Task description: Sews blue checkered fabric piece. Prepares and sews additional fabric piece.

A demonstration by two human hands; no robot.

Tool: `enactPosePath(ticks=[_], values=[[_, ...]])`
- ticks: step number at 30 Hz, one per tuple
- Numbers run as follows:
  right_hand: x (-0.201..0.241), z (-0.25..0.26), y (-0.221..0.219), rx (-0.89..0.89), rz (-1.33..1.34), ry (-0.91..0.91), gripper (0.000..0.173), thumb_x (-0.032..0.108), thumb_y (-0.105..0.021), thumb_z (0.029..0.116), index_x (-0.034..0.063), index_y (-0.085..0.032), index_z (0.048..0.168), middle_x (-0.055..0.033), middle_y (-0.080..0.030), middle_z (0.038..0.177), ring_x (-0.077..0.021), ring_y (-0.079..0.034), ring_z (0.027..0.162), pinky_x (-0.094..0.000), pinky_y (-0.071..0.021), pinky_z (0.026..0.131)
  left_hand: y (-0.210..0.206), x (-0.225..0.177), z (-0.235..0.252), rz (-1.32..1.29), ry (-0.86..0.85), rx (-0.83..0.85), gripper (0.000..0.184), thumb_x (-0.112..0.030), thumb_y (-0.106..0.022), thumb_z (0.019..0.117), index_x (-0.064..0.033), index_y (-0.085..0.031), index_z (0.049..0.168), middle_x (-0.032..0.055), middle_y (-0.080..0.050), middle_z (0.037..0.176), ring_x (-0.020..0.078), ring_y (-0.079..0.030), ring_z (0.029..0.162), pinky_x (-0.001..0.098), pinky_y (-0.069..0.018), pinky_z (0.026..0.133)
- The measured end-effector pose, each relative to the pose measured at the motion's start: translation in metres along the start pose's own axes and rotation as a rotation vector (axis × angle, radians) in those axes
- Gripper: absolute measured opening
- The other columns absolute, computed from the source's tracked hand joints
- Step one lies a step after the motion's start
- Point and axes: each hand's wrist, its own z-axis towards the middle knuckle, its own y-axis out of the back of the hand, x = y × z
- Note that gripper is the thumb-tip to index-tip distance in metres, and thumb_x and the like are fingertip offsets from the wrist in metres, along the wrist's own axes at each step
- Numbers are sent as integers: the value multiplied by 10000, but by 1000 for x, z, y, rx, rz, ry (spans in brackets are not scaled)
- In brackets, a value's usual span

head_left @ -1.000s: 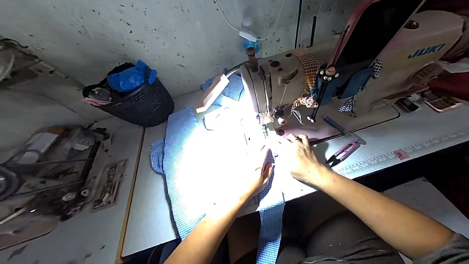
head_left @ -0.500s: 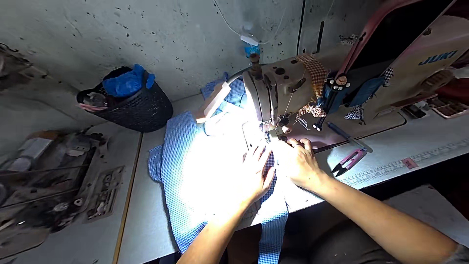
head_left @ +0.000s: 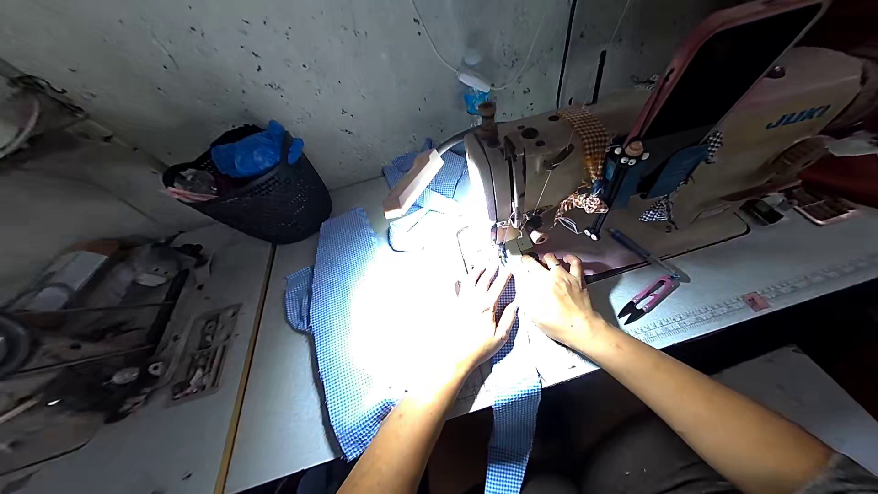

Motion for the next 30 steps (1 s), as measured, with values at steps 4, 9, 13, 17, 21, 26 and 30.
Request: enactPosePath(ticks=[4, 9, 13, 17, 21, 26, 30], values=[[-4, -1, 11, 138, 89, -39, 460, 227, -547, 996, 221, -584, 1455, -23, -589, 1470, -320, -527, 1347, -658, -318, 1077, 3, -2, 0, 15, 5, 2, 535, -449, -422, 1018, -212, -574, 1473, 64, -507, 1547, 315, -409, 1458, 539, -325, 1152], [-47, -35, 19, -252, 131, -134, 358, 258, -552, 1008, 157, -701, 1317, -97, -714, 1248, -330, -654, 1172, -652, -416, 1017, 4, 0, 0, -19, 19, -35, 556, -478, -448, 1017, -152, -582, 1447, 44, -595, 1451, 296, -478, 1387, 528, -356, 1125], [-122, -57, 55, -402, 72, -358, 396, 229, -564, 1007, -12, -640, 1311, -274, -623, 1310, -488, -579, 1226, -724, -404, 988, 10, 0, -1, -9, 34, -9, 590, -519, -448, 1007, -121, -588, 1421, 58, -623, 1396, 294, -477, 1377, 535, -347, 1123], [-196, -61, 67, -481, -10, -421, 530, 163, -492, 1008, -16, -449, 1505, -278, -429, 1546, -487, -421, 1416, -700, -317, 1115, 12, -1, -2, 15, 41, 8, 591, -538, -429, 1007, -149, -592, 1422, 52, -602, 1425, 294, -450, 1403, 536, -331, 1135], [-225, -58, 58, -511, -34, -341, 483, 134, -452, 1009, -51, -482, 1455, -281, -449, 1529, -463, -386, 1455, -645, -263, 1189, 12, 0, -2, 24, 34, 7, 597, -538, -430, 1013, -142, -593, 1429, 41, -597, 1447, 293, -458, 1407, 528, -346, 1134], [-228, -54, 46, -571, -30, -347, 474, 159, -429, 1017, -50, -486, 1438, -277, -459, 1525, -455, -372, 1472, -603, -263, 1215, 12, -1, -3, 44, 35, -9, 586, -542, -430, 1009, -152, -606, 1409, 41, -618, 1415, 283, -485, 1377, 523, -367, 1104], [-226, -56, 48, -562, -8, -345, 483, 147, -443, 1008, -59, -478, 1444, -281, -455, 1528, -460, -361, 1477, -614, -259, 1217, 13, -1, -3, 53, 48, 2, 589, -548, -451, 997, -167, -599, 1422, 57, -622, 1399, 297, -494, 1359, 527, -373, 1098]])
